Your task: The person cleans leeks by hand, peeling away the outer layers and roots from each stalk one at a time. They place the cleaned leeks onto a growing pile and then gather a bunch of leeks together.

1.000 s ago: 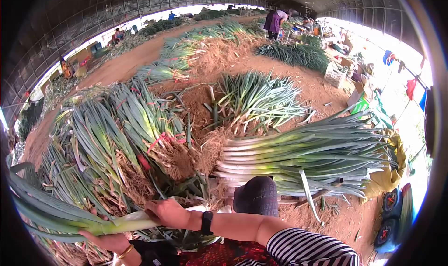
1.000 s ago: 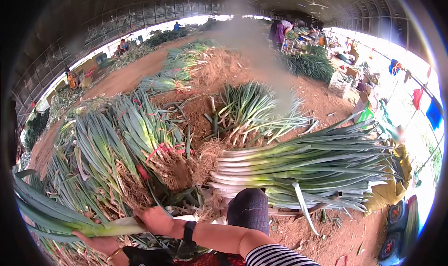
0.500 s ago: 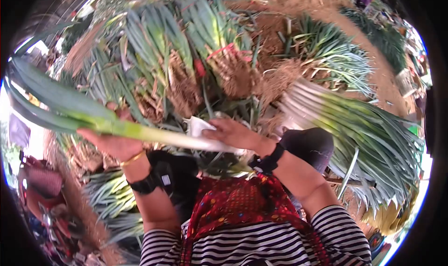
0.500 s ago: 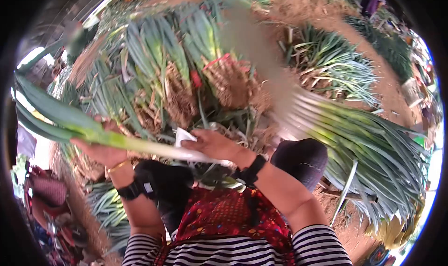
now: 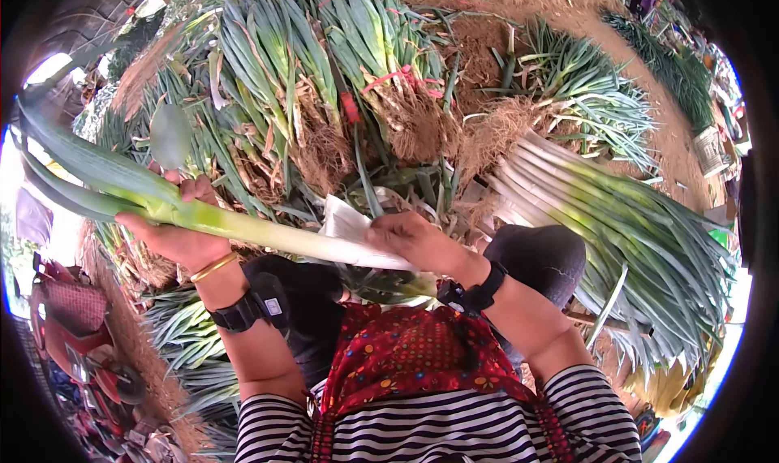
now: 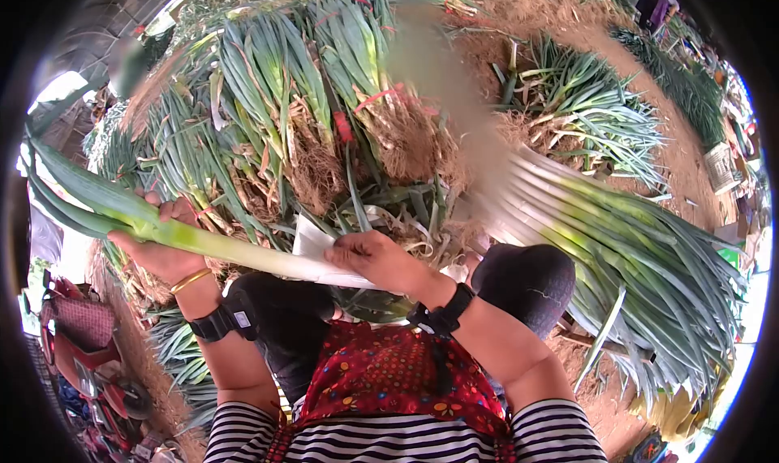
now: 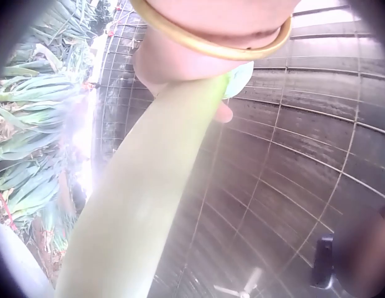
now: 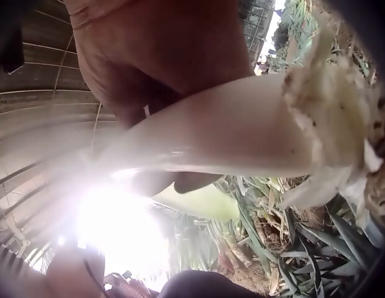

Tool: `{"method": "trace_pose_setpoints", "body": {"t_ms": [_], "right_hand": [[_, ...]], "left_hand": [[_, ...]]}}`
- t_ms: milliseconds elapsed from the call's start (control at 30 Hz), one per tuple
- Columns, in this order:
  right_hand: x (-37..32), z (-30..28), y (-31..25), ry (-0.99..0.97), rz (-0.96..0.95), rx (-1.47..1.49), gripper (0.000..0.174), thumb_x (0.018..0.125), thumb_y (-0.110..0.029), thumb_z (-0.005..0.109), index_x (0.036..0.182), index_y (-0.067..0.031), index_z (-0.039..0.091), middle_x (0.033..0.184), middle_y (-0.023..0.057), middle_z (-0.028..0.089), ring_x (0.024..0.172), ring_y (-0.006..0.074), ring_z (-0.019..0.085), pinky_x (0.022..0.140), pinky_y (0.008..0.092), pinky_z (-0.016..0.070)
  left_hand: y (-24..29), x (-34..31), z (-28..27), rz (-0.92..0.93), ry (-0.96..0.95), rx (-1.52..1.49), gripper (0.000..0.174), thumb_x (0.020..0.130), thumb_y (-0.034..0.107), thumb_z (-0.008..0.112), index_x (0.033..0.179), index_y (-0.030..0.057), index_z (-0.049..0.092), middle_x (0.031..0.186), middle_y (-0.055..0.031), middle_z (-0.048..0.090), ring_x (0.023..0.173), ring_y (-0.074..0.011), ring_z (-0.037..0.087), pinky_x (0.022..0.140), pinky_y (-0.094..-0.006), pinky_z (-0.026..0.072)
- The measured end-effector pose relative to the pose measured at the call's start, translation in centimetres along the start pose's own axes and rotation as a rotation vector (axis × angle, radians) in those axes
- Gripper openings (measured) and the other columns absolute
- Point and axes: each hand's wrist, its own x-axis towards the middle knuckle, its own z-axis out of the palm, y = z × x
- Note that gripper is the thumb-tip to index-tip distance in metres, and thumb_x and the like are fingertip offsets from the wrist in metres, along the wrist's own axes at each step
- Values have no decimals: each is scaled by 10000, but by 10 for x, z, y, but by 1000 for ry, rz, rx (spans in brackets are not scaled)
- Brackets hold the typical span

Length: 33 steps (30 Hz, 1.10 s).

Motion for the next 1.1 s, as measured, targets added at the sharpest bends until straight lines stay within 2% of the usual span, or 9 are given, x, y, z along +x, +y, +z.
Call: {"method": "trace_pose_setpoints", "body": {"t_ms": [100,167,200,233,333,633,700,767,1100], "right_hand": [[-4,3,-2,122,-177,-24,185,881,-174,575,862,7,611,594,113,451,545,133,382,515,308,376],[-5,5,-2,176,-195,-51,153,880,-144,566,903,-9,636,596,118,472,538,127,375,508,299,377],[-6,4,-6,175,-152,-53,151,879,-137,561,920,-16,643,597,119,479,538,119,372,507,299,379],[-5,5,-1,197,-155,-104,152,877,-139,563,933,-28,651,591,106,486,532,111,388,503,297,379],[-5,8,2,275,-118,-108,172,853,-175,602,915,-25,655,604,102,532,533,118,457,511,295,400],[2,3,22,-30,245,84,232,888,-220,562,982,-26,646,694,44,620,632,71,492,606,261,429],[6,2,54,-106,63,-24,290,932,-267,501,1013,-25,637,790,4,640,665,66,516,659,251,437],[-10,-3,27,-305,323,412,328,944,-285,477,1041,-10,628,857,13,653,708,72,558,691,238,453],[-6,-5,8,-348,308,-177,328,935,-285,497,1073,-12,616,862,6,669,742,78,579,698,248,458]], "left_hand": [[0,-2,-11,-47,-97,-62,596,857,563,459,1186,67,487,1032,-116,575,766,-213,575,632,-296,489],[-10,-12,36,-41,47,87,596,872,564,425,1171,52,484,886,-94,599,677,-145,598,543,-259,523],[-21,-16,43,17,436,209,523,884,524,443,1143,74,509,833,-53,593,632,-138,573,516,-251,495],[-29,-25,19,-17,324,297,434,894,472,468,1109,97,514,783,-16,563,612,-130,541,504,-247,459],[-52,-55,36,-152,641,332,249,853,313,614,1002,140,515,721,4,505,603,-115,487,537,-238,428],[-45,-53,32,-253,485,34,111,849,182,622,835,149,516,594,65,386,518,-74,374,501,-233,332],[-42,-49,36,-223,464,21,88,864,158,594,834,159,511,592,66,363,511,-74,354,495,-231,319],[-38,-47,21,-184,412,-36,89,876,135,570,823,161,504,588,65,356,503,-75,345,491,-231,313],[-29,-46,6,-149,46,-264,72,910,170,523,841,149,514,557,61,335,493,-70,325,512,-238,302]]}}
